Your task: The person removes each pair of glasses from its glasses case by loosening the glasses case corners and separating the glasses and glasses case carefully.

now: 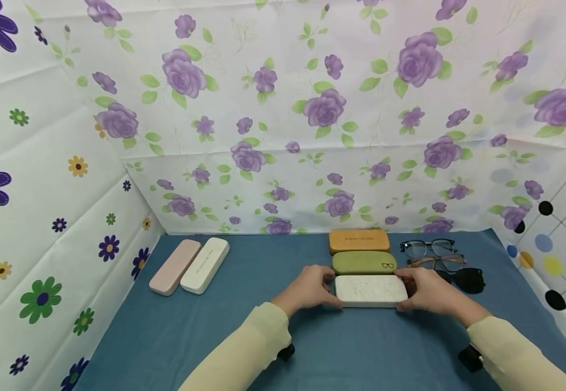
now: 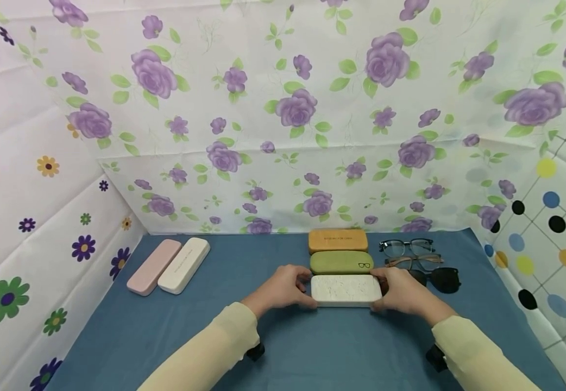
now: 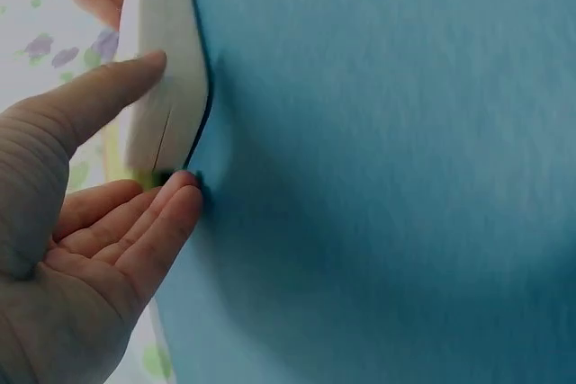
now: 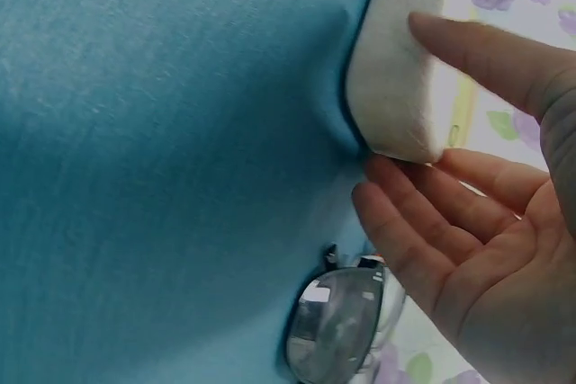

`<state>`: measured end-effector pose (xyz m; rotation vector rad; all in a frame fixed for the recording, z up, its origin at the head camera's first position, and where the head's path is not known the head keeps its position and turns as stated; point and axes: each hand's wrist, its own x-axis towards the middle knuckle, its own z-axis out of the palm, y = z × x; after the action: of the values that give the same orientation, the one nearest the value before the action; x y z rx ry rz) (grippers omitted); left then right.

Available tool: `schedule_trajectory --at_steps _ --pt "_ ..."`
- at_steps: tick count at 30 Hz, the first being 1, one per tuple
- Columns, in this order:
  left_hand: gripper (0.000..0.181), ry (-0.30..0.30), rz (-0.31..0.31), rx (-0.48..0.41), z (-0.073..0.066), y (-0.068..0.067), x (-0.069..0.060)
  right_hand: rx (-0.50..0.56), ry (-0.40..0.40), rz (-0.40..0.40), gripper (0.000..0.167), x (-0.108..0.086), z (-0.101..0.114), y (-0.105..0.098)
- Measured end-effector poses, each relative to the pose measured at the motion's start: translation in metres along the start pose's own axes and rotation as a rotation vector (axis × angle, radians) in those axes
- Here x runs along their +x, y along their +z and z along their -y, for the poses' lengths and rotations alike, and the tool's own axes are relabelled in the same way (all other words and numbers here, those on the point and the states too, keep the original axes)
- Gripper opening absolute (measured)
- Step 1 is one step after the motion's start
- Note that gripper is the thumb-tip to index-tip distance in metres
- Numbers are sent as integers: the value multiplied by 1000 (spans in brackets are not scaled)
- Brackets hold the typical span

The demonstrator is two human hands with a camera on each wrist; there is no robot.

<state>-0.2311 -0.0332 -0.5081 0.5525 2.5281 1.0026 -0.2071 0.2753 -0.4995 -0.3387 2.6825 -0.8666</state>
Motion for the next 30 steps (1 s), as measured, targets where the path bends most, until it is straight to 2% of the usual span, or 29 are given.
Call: schedule_trajectory --at_steps 4,7,9,12,15,17,21,25,30 --pt "74 2 -37 6 13 -20 -7 -42 -3 -29 88 -1 4 -5" --pt "70 -24 -100 1 26 -38 -14 -34 -25 -86 86 -1 9 -6" --pt "66 -54 -171 13 36 -49 -17 -18 -46 -140 83 -1 13 -5" --pt "60 -106 -313 69 52 -65 -21 16 -71 -218 77 1 20 -1" --pt "58 -167 -451 144 68 -82 -25 53 -113 -252 71 2 29 3" --pt "58 -213 -517 177 76 -93 -29 62 -140 -256 69 2 35 7" --pt "59 -293 -597 246 88 -113 -37 48 -179 -253 63 3 47 15" --pt "61 -337 -667 339 99 -126 -46 1 -202 -271 60 4 56 21" --pt "68 -378 -729 381 115 -129 -57 -61 -235 -302 59 6 62 28"
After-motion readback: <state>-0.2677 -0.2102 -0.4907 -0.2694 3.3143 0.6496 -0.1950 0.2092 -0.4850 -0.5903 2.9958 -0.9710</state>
